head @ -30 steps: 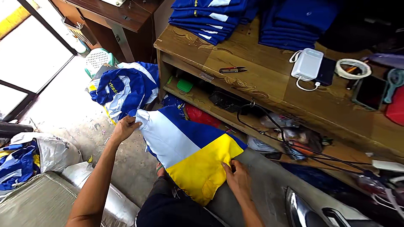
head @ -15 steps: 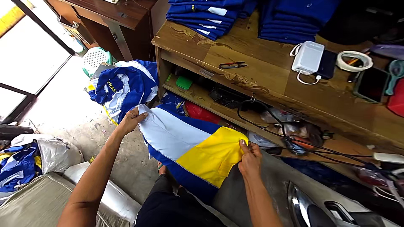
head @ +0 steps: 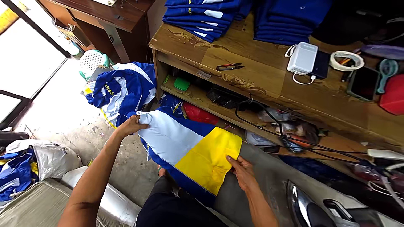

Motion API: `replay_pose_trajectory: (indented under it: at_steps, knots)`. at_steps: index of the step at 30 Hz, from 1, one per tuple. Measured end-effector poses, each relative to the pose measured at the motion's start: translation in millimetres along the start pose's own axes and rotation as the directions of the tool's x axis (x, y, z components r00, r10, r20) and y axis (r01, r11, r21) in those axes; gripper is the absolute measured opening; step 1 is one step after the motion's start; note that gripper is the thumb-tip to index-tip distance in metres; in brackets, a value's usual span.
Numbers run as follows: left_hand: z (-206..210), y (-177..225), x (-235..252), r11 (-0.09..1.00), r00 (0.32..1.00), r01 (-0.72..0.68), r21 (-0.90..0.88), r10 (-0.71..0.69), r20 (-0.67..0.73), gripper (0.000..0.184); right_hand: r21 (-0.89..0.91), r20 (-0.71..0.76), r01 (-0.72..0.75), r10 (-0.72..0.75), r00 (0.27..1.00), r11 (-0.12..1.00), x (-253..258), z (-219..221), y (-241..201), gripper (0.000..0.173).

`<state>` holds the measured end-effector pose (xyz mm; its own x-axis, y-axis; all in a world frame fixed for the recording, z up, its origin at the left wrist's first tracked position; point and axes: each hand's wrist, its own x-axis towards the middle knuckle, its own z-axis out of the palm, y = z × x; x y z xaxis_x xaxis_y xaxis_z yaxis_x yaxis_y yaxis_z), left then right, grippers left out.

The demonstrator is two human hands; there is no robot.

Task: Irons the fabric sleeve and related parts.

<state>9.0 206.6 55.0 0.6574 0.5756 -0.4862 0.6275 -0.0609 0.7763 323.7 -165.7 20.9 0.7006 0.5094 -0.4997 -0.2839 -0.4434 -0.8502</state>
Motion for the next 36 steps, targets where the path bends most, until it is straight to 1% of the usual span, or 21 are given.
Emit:
replay_pose_trajectory:
  at_steps: [2, 4, 6, 8, 10, 13, 15, 18, 20, 22, 24, 25, 27, 28, 29, 30, 31, 32, 33, 34, 36]
  knots:
    - [2.6, 8.4, -1.3, 0.998, 0.999, 0.053, 0.027, -0.054, 0.008, 0.042, 0.075, -0.025, 0.073, -0.071, 0.997, 0.995, -2.2, 3.4, -2.1, 0.013]
    - [5.1, 9.9, -3.4, 0.997, 0.999, 0.044, -0.065, -0.046, -0.026, 0.036, 0.194, -0.047, 0.055, -0.046, 0.998, 0.979, -7.9, 7.5, -13.7, 0.015]
    - [5.0, 4.1, -5.1, 0.972, 0.999, -0.02, -0.234, 0.011, -0.036, 0.029, 0.286, -0.004, -0.018, 0.021, 1.0, 0.958, -15.9, 7.6, -26.0, 0.018]
    - [5.8, 0.4, -9.0, 0.941, 0.998, -0.056, -0.333, 0.052, -0.022, 0.023, 0.328, 0.071, -0.109, 0.091, 0.993, 0.938, -20.3, 4.9, -28.5, 0.021]
    - [7.7, -2.0, -12.7, 0.909, 0.997, -0.077, -0.41, 0.07, -0.031, 0.019, 0.314, 0.11, -0.215, 0.19, 0.976, 0.925, -20.4, 5.2, -23.0, 0.019]
    - [7.4, -10.2, -14.3, 0.882, 0.996, -0.085, -0.464, 0.063, -0.063, 0.021, 0.261, 0.135, -0.339, 0.314, 0.94, 0.904, -21.8, 10.9, -13.2, 0.015]
    - [4.6, -13.9, -18.0, 0.925, 0.997, -0.072, -0.374, 0.062, -0.038, 0.023, 0.239, 0.145, -0.366, 0.34, 0.929, 0.899, -24.4, 13.4, -6.4, 0.014]
    - [3.0, -16.7, -23.6, 0.988, 0.997, -0.073, -0.134, 0.078, 0.028, 0.036, 0.22, 0.114, -0.355, 0.337, 0.934, 0.909, -27.8, 13.3, -0.7, 0.013]
    - [6.9, -20.2, -23.2, 0.997, 0.998, -0.062, -0.045, 0.062, 0.007, 0.044, 0.215, 0.075, -0.323, 0.314, 0.946, 0.922, -27.7, 9.3, 0.3, 0.013]
    - [14.2, -14.1, -22.9, 0.986, 0.994, 0.057, 0.155, -0.042, -0.097, 0.051, 0.182, 0.018, -0.269, 0.27, 0.963, 0.946, -24.5, 5.3, 3.1, 0.01]
    - [15.3, 3.0, -31.8, 0.892, 0.953, 0.261, 0.37, -0.178, -0.245, 0.065, 0.115, -0.033, -0.222, 0.227, 0.973, 0.968, -18.1, 4.8, 6.0, 0.007]
    - [8.9, 10.9, -40.2, 0.833, 0.928, 0.335, 0.44, -0.211, -0.307, 0.069, 0.074, -0.042, -0.204, 0.208, 0.977, 0.976, -15.5, 5.8, 5.3, 0.007]
    - [-11.6, 27.2, -62.5, 0.754, 0.879, 0.423, 0.503, -0.205, -0.431, 0.063, 0.013, -0.039, -0.181, 0.182, 0.983, 0.983, -11.7, 7.2, 3.5, 0.008]
    - [-17.0, 33.7, -72.0, 0.738, 0.858, 0.424, 0.525, -0.14, -0.495, 0.057, -0.002, -0.03, -0.18, 0.18, 0.983, 0.984, -11.7, 6.0, 4.4, 0.008]
    - [-17.3, 36.3, -75.3, 0.739, 0.845, 0.375, 0.559, -0.024, -0.535, 0.047, -0.006, -0.018, -0.177, 0.177, 0.984, 0.984, -11.8, 4.8, 6.2, 0.008]
    - [-13.0, 36.4, -71.0, 0.753, 0.846, 0.275, 0.598, 0.106, -0.523, 0.035, -0.005, -0.009, -0.167, 0.167, 0.986, 0.986, -11.3, 4.9, 6.8, 0.009]
    - [-2.9, 36.5, -60.8, 0.782, 0.864, 0.128, 0.61, 0.215, -0.456, 0.027, -0.01, -0.001, -0.152, 0.152, 0.988, 0.988, -10.7, 6.0, 6.4, 0.011]
    - [14.9, 35.5, -46.9, 0.813, 0.888, -0.017, 0.582, 0.279, -0.364, 0.027, -0.023, 0.005, -0.135, 0.135, 0.991, 0.991, -10.8, 7.0, 6.1, 0.014]
    - [38.8, 31.3, -30.9, 0.823, 0.909, -0.121, 0.555, 0.317, -0.272, 0.032, -0.04, 0.007, -0.112, 0.113, 0.994, 0.993, -10.4, 7.9, 6.7, 0.015]
    - [63.5, 23.8, -13.7, 0.804, 0.925, -0.17, 0.57, 0.329, -0.189, 0.042, -0.063, 0.004, -0.081, 0.081, 0.997, 0.995, -8.0, 8.6, 8.4, 0.015]
    - [99.7, 9.7, 15.4, 0.74, 0.929, -0.19, 0.645, 0.348, -0.125, 0.055, -0.119, -0.021, -0.012, 0.01, 1.0, 0.993, 0.5, 5.4, 11.9, 0.012]
